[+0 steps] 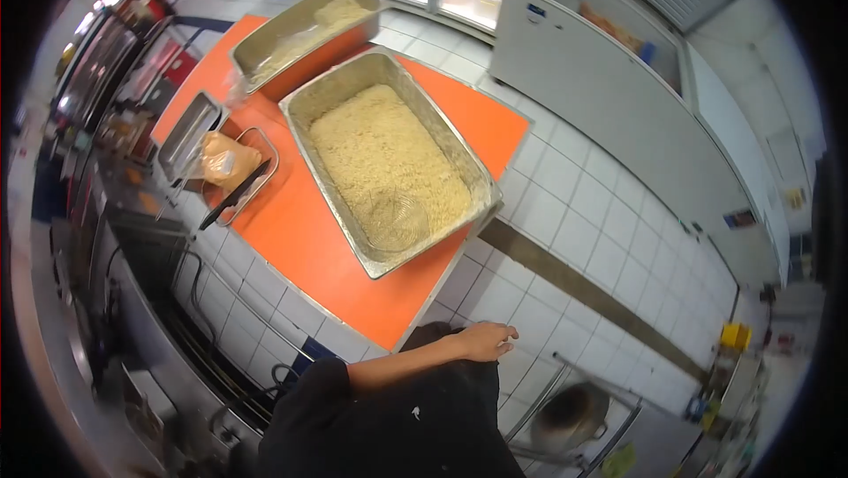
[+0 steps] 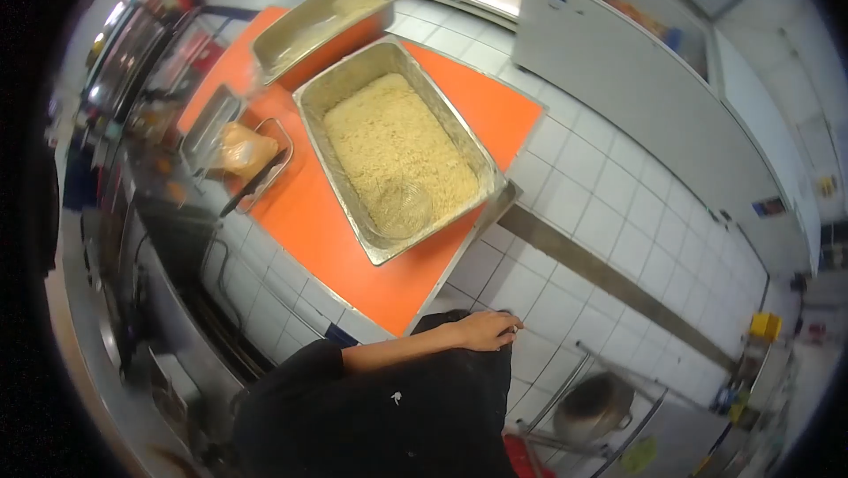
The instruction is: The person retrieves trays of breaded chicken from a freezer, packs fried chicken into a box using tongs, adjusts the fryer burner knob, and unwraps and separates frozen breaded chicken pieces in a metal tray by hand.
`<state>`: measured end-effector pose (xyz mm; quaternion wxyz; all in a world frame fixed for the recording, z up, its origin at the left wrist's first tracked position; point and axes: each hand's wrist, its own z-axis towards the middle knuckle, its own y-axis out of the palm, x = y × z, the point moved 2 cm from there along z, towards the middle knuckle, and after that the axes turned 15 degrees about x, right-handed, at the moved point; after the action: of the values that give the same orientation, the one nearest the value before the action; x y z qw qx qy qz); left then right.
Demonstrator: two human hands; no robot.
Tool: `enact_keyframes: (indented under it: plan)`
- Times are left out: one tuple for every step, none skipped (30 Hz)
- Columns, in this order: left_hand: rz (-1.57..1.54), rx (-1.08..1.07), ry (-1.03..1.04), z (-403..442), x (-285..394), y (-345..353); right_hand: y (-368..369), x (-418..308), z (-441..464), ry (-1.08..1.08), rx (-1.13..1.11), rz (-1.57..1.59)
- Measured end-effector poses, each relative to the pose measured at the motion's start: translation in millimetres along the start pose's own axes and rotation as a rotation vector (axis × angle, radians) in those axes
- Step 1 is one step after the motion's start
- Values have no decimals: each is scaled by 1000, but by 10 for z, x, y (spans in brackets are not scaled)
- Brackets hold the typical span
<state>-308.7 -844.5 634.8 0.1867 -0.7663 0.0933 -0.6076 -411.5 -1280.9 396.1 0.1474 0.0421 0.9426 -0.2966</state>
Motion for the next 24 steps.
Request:
enact_keyframes:
  plan:
    - [-11,77,14,135,-67,43,80,-195,83,-4,-19,-23]
    - [-8,111,-8,303,-40,3,160,-430,186,-16,-48,-52]
    - [-39,143,-87,471,-19,-17,232,-703,313,-36,-73,-73]
    - [-71,172,-162,643,5,-10,340,-1008,433,-63,-106,-98]
    - [-45,216,-164,838,3,75,421,-1322,600,-89,-134,-116]
    - [-41,242,-174,1106,-26,162,503,-1674,756,-119,-157,-130]
    - [-26,228,-151,1360,-2,346,580,-2052,893,-155,-178,-148]
    - [14,224,-118,1631,15,357,743,-2440,1067,-186,-204,-152]
    - [30,244,-116,1863,135,319,889,-2820,1358,-214,-224,-129]
    - [-4,279,-63,2124,335,237,1083,-3224,1737,-235,-249,-88]
    - [-42,311,-19,2340,496,160,1274,-3650,2322,-239,-280,15]
    - [-43,323,-34,2506,584,59,1470,-4094,2594,-221,-320,232]
    - [-57,347,-76,2693,661,-67,1678,-4750,2243,-360,-333,-55]
    - [-79,378,-112,2907,727,-152,1845,-5524,1188,-512,-337,-334]
    - [-42,430,-107,3083,707,-218,2186,-6041,885,-663,-264,-399]
    - [-50,462,-108,3242,686,-298,2561,-6557,819,-712,-331,-343]
    - [-54,509,-124,3389,643,-400,2767,-6935,314,-844,-383,-337]
    - [-56,554,-141,3537,574,-513,3041,-7274,3,-867,-400,-349]
    - [-54,554,-171,3697,476,-604,3344,-7589,-253,-918,-421,-363]
    - [-53,590,-169,3867,384,-716,3674,-7870,-408,-971,-446,-374]
    - [-34,538,-229,4050,285,-796,3934,-8079,-540,-1009,-484,-374]
    - [-23,484,-295,4244,179,-884,4181,-8236,-655,-1037,-502,-394]
    - [5,496,-280,4422,112,-1006,4415,-8342,-657,-1019,-519,-390]
    - [-15,524,-297,4593,47,-1166,4642,-8394,-679,-996,-534,-391]
